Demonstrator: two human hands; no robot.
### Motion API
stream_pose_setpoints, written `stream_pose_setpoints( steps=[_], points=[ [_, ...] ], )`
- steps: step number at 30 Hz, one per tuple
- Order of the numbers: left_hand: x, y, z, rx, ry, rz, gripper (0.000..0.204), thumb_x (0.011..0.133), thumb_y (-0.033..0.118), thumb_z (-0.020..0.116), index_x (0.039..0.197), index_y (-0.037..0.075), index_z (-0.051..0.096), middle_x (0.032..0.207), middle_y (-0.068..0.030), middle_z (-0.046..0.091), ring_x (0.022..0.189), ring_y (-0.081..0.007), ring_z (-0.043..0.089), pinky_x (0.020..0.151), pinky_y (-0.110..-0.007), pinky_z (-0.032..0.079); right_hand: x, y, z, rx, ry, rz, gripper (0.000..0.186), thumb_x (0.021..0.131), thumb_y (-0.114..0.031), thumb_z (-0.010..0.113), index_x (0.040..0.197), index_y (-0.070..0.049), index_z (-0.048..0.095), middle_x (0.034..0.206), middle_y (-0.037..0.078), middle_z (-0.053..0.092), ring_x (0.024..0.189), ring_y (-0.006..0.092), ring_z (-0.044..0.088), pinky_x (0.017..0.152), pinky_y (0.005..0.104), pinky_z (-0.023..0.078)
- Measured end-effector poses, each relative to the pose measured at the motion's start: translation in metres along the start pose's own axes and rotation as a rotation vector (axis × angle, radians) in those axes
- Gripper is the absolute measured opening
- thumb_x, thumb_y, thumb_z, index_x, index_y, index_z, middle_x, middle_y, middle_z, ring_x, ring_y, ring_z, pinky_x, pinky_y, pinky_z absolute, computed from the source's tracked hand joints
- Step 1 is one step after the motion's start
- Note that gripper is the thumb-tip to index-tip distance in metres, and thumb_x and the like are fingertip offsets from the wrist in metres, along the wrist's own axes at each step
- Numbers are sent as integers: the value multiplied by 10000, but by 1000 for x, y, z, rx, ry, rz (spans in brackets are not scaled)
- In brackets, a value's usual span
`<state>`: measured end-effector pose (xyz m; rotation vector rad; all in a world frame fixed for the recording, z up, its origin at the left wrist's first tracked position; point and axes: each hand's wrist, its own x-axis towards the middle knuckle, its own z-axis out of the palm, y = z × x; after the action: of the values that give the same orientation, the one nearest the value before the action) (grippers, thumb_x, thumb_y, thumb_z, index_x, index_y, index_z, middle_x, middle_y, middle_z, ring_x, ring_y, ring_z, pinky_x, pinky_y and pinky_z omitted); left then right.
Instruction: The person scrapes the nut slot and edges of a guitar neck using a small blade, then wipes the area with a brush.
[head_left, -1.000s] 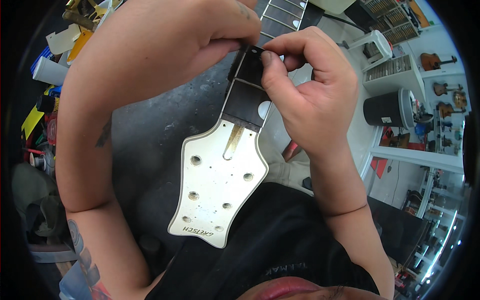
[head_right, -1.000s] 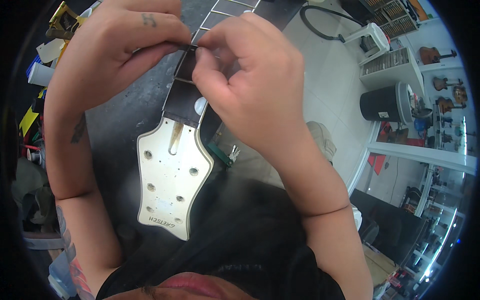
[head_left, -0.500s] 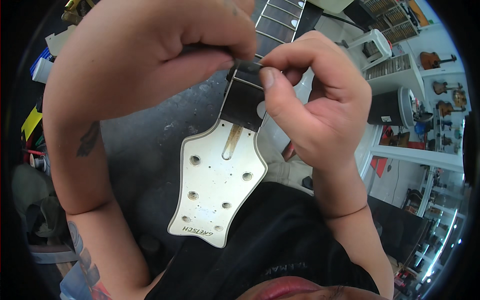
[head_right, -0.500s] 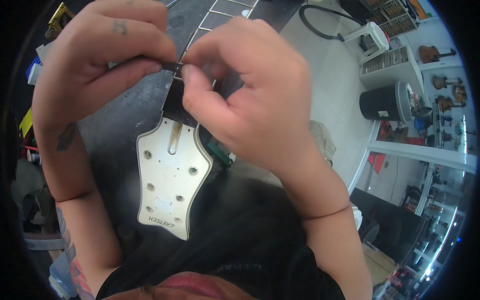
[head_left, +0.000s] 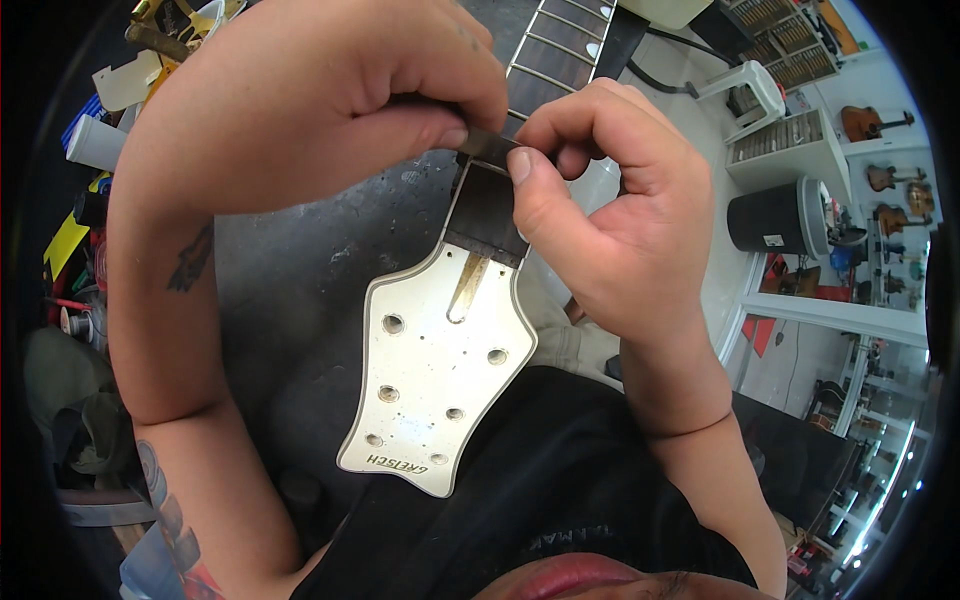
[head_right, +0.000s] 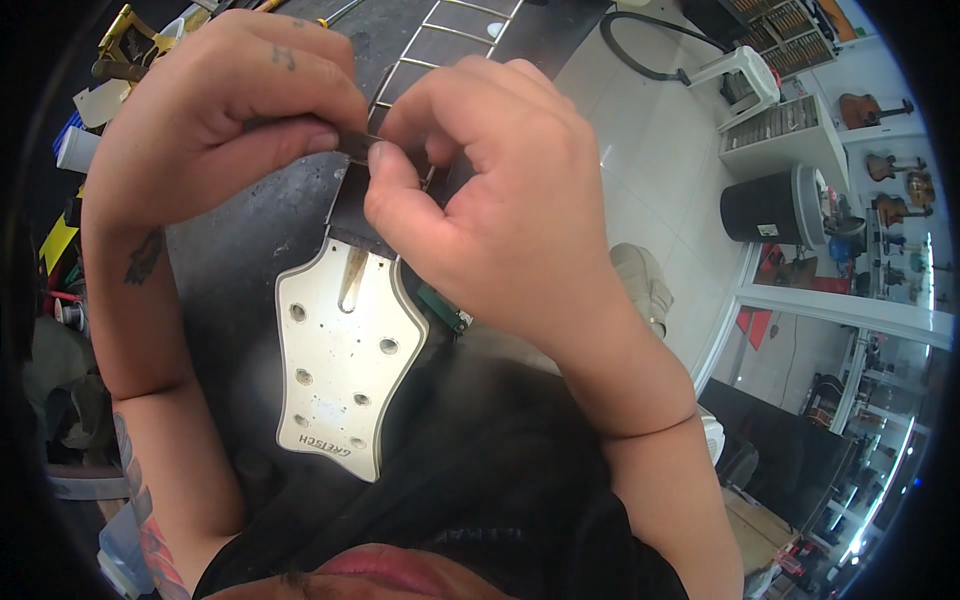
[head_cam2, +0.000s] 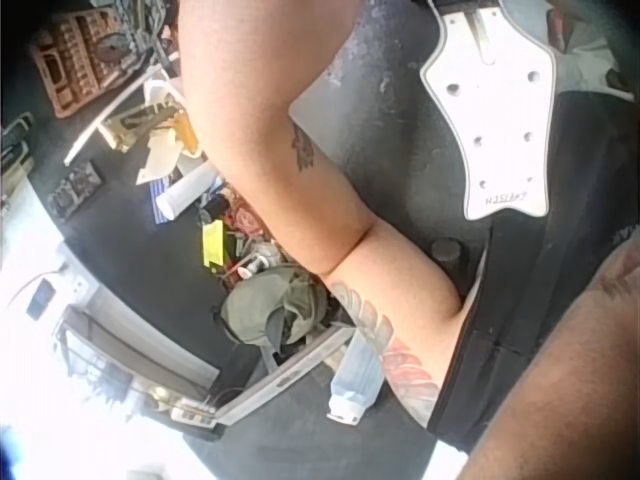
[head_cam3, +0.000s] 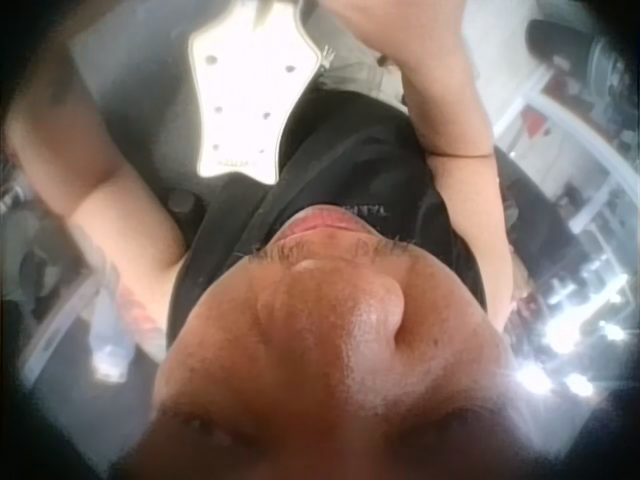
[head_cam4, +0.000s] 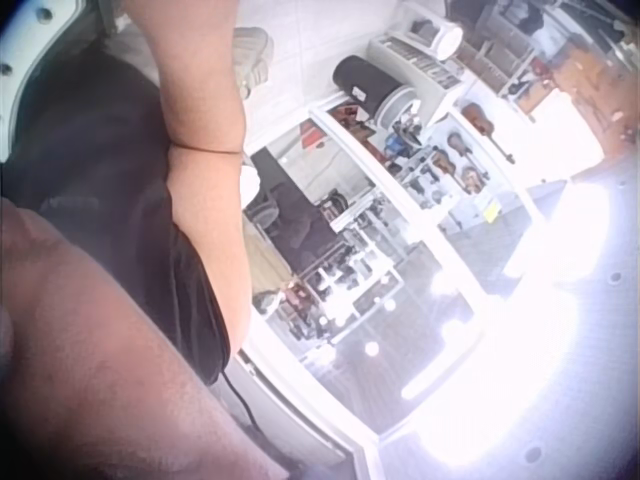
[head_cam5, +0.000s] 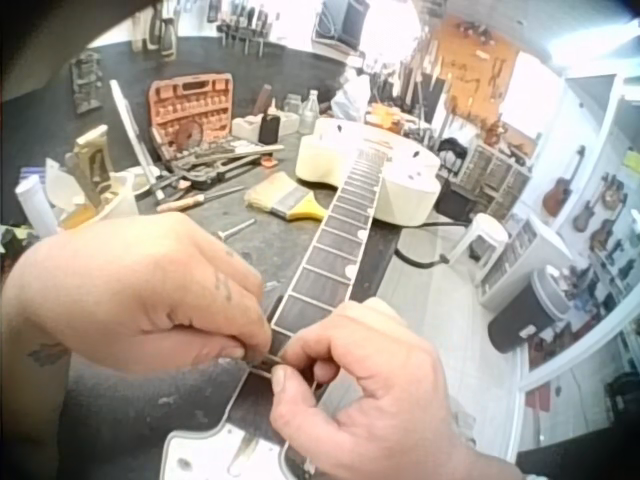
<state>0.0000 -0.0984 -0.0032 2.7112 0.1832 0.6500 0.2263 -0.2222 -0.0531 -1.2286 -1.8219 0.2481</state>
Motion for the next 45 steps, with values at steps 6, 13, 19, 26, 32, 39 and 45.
stream_pose_setpoints(
  steps=[6, 13, 19, 26, 32, 39, 45],
  points=[
    [2, -1, 3, -20, -5, -2, 200, 877, 9, 821, 1076, -5, 837, 942, -114, 777, 841, -308, 769, 714, -392, 614, -1, 4, 0, 10, 1, -9, 92, 858, -17, 812, 899, -15, 730, 825, 17, 654, 799, 127, 539, 734, 287, 434],
    [2, -2, 3, -41, -15, -13, 193, 892, 10, 822, 1084, -5, 838, 950, -116, 788, 844, -305, 775, 719, -387, 616, 0, 3, -2, 20, -35, 7, 77, 873, -5, 814, 894, -6, 740, 813, 14, 642, 791, 126, 539, 738, 287, 432],
    [4, -1, 2, -72, -34, -16, 187, 904, 10, 823, 1090, -4, 840, 957, -119, 797, 847, -303, 780, 724, -382, 617, 0, 4, 1, 119, -19, 46, 81, 893, -4, 824, 909, 1, 745, 834, 15, 646, 797, 115, 551, 743, 282, 438],
    [10, 0, 0, -160, -79, -29, 180, 919, 11, 824, 1098, -4, 841, 965, -121, 808, 850, -301, 786, 730, -377, 619, -1, 8, -9, 42, 125, -38, 62, 958, -1, 813, 964, 14, 753, 874, 12, 658, 809, 102, 551, 754, 271, 440],
    [11, 6, -11, -219, -125, -71, 175, 931, 11, 825, 1104, -3, 843, 972, -123, 817, 853, -299, 791, 734, -372, 620, -4, 8, -4, 189, -15, 50, 62, 966, -6, 803, 959, 16, 746, 870, 8, 659, 813, 101, 546, 768, 263, 426],
    [18, 4, -14, -290, -179, -65, 172, 942, 14, 825, 1112, -2, 844, 976, -123, 824, 855, -291, 795, 737, -366, 620, -7, 7, -5, 170, -19, 100, 74, 952, -24, 812, 944, 7, 745, 855, 5, 654, 814, 107, 539, 771, 272, 428],
    [20, 7, -14, -310, -192, -93, 172, 941, 15, 827, 1111, -5, 844, 972, -119, 826, 854, -280, 797, 732, -362, 620, -5, 5, -10, 116, -32, 56, 84, 929, -32, 818, 922, 0, 741, 843, 10, 637, 817, 120, 527, 759, 284, 421]
  ],
)
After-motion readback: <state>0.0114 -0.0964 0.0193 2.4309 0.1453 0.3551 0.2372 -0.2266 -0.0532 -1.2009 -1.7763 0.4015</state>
